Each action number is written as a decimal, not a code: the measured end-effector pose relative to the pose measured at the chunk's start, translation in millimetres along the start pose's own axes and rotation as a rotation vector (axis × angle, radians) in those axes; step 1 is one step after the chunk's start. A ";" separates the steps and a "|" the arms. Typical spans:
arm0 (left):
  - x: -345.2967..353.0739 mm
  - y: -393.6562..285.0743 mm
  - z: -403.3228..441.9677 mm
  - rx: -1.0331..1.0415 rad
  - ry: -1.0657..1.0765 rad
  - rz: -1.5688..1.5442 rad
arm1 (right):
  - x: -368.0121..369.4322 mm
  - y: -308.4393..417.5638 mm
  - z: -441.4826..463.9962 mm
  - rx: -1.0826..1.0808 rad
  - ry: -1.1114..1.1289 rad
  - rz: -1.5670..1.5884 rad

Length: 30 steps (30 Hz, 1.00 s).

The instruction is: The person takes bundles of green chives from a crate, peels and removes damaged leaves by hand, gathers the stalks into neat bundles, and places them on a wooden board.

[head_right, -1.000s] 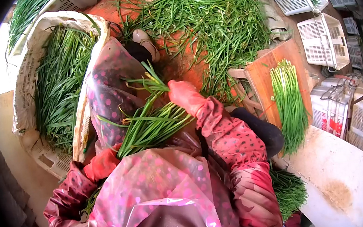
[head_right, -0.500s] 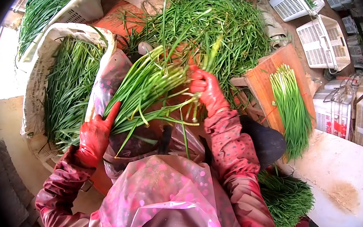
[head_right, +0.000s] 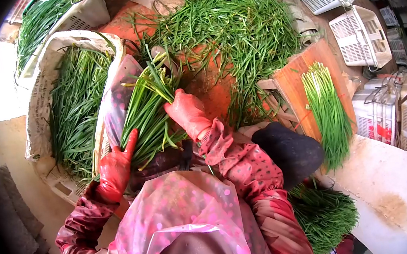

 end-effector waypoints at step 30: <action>2.6 3.4 -1.3 0.221 -0.037 -0.308 | -100.4 22.9 -0.5 -0.393 -0.007 -0.140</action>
Point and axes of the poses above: each hand's wrist, its own z-axis towards the middle knuckle, its own x-axis out of the palm, y = z × x, the point moved 8 cm from there along z, towards the middle knuckle, and after that the axes turned 15 degrees about y, right-handed, at the moved point
